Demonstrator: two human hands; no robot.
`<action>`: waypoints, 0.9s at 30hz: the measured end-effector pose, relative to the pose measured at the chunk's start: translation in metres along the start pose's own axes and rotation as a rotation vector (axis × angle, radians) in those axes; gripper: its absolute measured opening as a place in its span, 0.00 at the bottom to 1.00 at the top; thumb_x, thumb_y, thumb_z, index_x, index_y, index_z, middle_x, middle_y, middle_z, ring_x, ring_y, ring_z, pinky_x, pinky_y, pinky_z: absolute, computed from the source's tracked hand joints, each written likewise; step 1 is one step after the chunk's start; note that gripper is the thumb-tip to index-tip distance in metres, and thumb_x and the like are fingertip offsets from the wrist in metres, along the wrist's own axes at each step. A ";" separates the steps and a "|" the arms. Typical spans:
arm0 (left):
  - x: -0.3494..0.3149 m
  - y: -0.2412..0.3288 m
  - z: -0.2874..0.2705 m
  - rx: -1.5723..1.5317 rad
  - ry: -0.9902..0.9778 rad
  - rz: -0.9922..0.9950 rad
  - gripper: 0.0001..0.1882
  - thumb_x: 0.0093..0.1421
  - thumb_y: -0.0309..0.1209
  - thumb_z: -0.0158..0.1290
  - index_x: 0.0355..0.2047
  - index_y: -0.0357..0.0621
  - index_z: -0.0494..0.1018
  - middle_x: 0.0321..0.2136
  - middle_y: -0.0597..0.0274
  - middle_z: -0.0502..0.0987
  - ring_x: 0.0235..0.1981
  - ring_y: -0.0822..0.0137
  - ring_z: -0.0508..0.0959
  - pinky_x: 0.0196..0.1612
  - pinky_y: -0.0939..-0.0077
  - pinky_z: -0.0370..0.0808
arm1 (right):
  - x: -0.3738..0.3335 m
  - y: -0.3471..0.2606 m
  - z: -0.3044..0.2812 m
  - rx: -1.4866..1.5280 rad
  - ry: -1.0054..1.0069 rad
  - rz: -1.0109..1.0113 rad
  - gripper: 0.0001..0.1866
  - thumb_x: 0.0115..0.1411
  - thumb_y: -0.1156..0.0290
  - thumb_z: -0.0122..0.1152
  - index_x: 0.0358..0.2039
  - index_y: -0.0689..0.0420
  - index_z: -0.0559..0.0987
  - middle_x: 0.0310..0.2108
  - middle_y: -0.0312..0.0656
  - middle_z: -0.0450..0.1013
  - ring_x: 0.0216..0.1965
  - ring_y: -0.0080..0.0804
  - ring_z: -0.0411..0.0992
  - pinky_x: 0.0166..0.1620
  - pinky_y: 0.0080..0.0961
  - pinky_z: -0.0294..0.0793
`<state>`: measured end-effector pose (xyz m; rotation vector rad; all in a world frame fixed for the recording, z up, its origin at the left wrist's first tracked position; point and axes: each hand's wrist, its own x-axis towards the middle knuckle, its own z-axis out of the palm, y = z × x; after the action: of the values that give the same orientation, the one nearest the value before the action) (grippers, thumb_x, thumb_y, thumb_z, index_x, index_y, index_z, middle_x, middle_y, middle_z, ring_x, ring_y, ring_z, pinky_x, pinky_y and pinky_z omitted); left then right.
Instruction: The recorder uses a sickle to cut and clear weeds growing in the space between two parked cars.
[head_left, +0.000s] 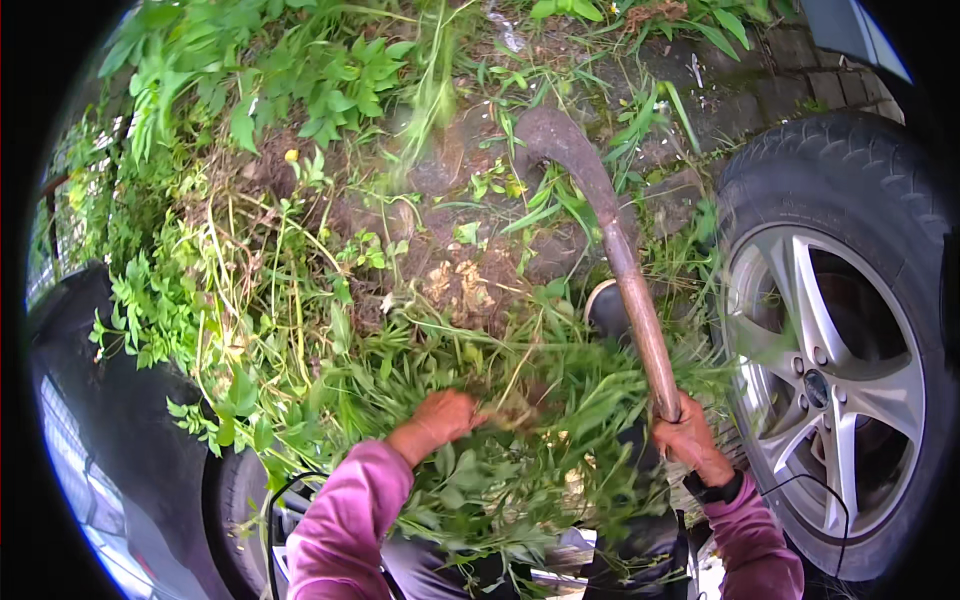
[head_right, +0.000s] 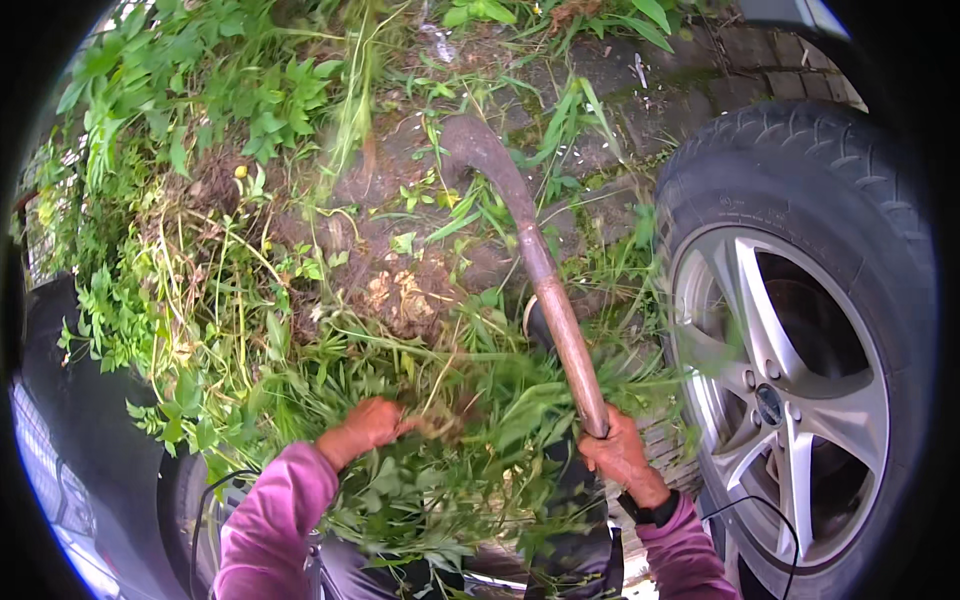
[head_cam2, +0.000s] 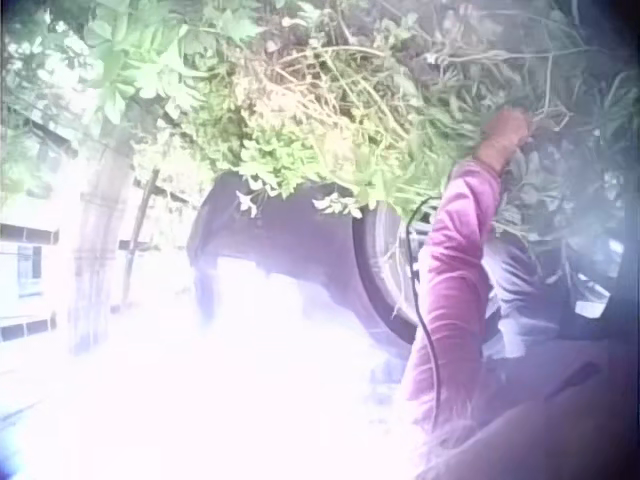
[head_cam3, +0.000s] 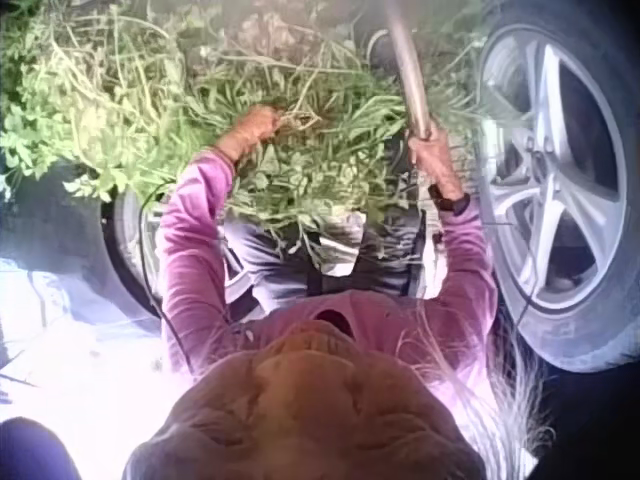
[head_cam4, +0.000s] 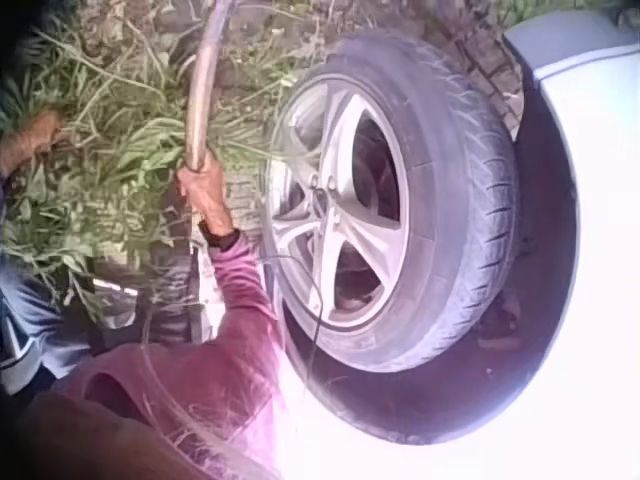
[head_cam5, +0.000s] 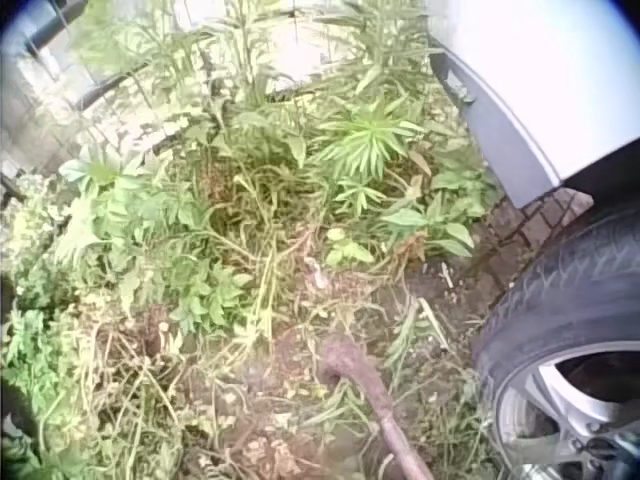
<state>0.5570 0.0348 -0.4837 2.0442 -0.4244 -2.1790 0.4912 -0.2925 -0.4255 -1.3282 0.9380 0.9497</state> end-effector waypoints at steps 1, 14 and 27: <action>-0.018 -0.004 0.009 0.007 -0.038 -0.013 0.25 0.53 0.53 0.39 0.25 0.44 0.72 0.17 0.53 0.71 0.19 0.60 0.70 0.29 0.65 0.69 | -0.006 0.002 0.001 0.031 -0.022 0.050 0.10 0.40 0.83 0.49 0.27 0.61 0.66 0.15 0.33 0.62 0.11 0.19 0.61 0.14 0.17 0.60; 0.083 0.047 -0.044 -0.248 0.936 0.139 0.16 0.38 0.28 0.56 0.30 0.41 0.67 0.35 0.47 0.66 0.36 0.56 0.67 0.37 0.64 0.65 | -0.001 -0.007 0.015 0.002 0.039 0.055 0.09 0.42 0.82 0.50 0.25 0.60 0.64 0.15 0.33 0.60 0.12 0.18 0.60 0.14 0.16 0.58; 0.167 0.070 -0.019 0.323 0.647 -0.073 0.27 0.46 0.28 0.49 0.48 0.44 0.56 0.45 0.48 0.63 0.39 0.59 0.70 0.37 0.71 0.71 | 0.007 0.005 0.010 -0.004 0.099 0.102 0.10 0.41 0.83 0.51 0.27 0.60 0.65 0.15 0.32 0.61 0.14 0.17 0.60 0.16 0.15 0.58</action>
<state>0.5557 -0.0811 -0.6248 2.8027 -0.6447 -1.4090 0.4894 -0.2818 -0.4333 -1.3511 1.0891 0.9701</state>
